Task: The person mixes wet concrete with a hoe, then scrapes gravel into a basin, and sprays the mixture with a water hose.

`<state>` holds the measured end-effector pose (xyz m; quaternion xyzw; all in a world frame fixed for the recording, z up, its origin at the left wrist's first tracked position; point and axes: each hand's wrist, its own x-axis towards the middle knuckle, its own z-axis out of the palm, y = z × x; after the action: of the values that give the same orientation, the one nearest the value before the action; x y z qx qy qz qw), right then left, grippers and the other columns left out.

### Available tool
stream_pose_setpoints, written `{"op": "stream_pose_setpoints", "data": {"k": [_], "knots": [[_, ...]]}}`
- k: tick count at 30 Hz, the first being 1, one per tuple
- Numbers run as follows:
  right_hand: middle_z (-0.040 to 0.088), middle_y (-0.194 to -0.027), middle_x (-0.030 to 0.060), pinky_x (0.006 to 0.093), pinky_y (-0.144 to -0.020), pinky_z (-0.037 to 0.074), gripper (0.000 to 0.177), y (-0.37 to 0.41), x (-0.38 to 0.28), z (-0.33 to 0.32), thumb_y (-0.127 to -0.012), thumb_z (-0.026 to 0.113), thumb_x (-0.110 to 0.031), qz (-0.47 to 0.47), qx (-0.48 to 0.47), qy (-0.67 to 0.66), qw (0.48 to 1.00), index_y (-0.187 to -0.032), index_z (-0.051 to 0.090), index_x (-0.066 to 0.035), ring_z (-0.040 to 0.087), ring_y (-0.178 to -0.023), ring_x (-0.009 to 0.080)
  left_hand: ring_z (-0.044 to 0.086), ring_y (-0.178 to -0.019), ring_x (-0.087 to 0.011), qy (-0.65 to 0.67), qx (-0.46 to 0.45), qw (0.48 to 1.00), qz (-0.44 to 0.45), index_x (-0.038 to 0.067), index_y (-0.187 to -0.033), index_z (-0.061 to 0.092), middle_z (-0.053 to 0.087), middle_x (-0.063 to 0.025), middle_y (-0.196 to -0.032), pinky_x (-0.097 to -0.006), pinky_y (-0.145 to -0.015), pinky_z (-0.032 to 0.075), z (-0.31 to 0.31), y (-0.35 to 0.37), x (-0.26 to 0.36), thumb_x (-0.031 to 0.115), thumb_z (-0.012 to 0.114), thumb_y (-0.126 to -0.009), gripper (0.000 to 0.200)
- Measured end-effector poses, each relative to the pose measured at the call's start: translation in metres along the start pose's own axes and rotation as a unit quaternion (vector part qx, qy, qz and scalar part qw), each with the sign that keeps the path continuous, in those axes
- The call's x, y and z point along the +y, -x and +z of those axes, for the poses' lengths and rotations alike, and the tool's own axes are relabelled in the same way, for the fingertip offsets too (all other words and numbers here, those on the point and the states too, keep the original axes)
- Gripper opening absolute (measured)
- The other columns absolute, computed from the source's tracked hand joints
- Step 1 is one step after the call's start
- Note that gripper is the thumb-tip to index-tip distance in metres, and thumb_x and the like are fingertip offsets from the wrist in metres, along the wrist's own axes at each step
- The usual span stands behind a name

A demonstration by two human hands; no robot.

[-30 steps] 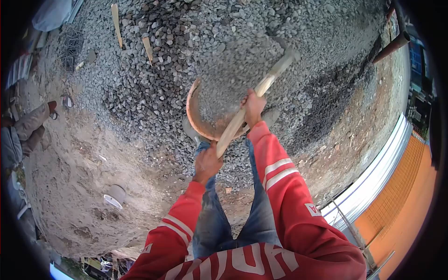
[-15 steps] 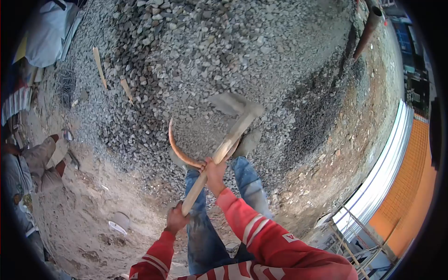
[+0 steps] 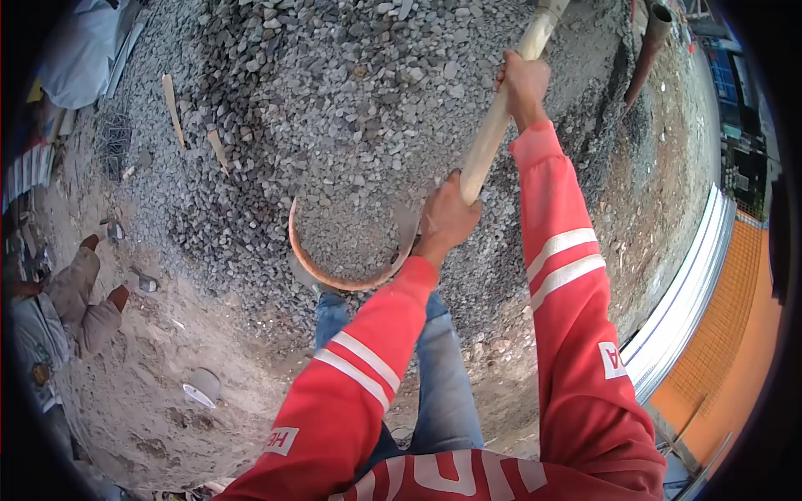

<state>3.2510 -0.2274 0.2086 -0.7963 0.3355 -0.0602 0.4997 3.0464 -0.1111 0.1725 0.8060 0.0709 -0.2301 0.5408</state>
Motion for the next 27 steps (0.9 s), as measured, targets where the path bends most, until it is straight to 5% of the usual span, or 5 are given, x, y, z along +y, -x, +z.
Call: {"op": "stream_pose_setpoints", "data": {"k": [3, 12, 27], "knots": [[0.056, -0.058, 0.0096, 0.032, -0.038, 0.047, 0.019, 0.022, 0.044, 0.009, -0.078, 0.065, -0.008, 0.038, 0.036, -0.047, 0.998, -0.08, 0.053, 0.007, 0.056, -0.044, 0.018, 0.063, -0.086, -0.0432, -0.034, -0.015, 0.998, -0.059, 0.0, -0.105, 0.056, 0.065, -0.0249, -0.09, -0.0484, -0.077, 0.051, -0.011, 0.024, -0.028, 0.018, 0.068, -0.071, 0.04], [0.052, -0.057, 0.008, 0.0309, -0.034, 0.043, 0.015, 0.113, 0.129, 0.037, -0.081, 0.061, -0.004, 0.124, 0.039, -0.111, 0.985, -0.085, 0.049, 0.004, 0.051, -0.04, 0.0179, 0.063, -0.085, -0.0425, -0.117, -0.081, 0.989, -0.037, 0.0, -0.107, 0.053, 0.065, -0.0248, -0.089, -0.049, -0.078, 0.05, -0.056, 0.086, -0.118, 0.017, 0.068, -0.072, 0.042], [0.049, -0.059, 0.0062, 0.0307, -0.037, 0.043, 0.012, 0.318, 0.245, 0.067, -0.084, 0.056, -0.008, 0.293, 0.035, -0.231, 0.927, -0.085, 0.046, -0.001, 0.048, -0.042, 0.0161, 0.064, -0.075, -0.0406, -0.263, -0.185, 0.939, -0.125, 0.006, -0.12, 0.044, 0.066, -0.0215, -0.079, -0.0497, -0.071, 0.051, -0.142, 0.229, -0.23, 0.017, 0.066, -0.074, 0.052]]}}
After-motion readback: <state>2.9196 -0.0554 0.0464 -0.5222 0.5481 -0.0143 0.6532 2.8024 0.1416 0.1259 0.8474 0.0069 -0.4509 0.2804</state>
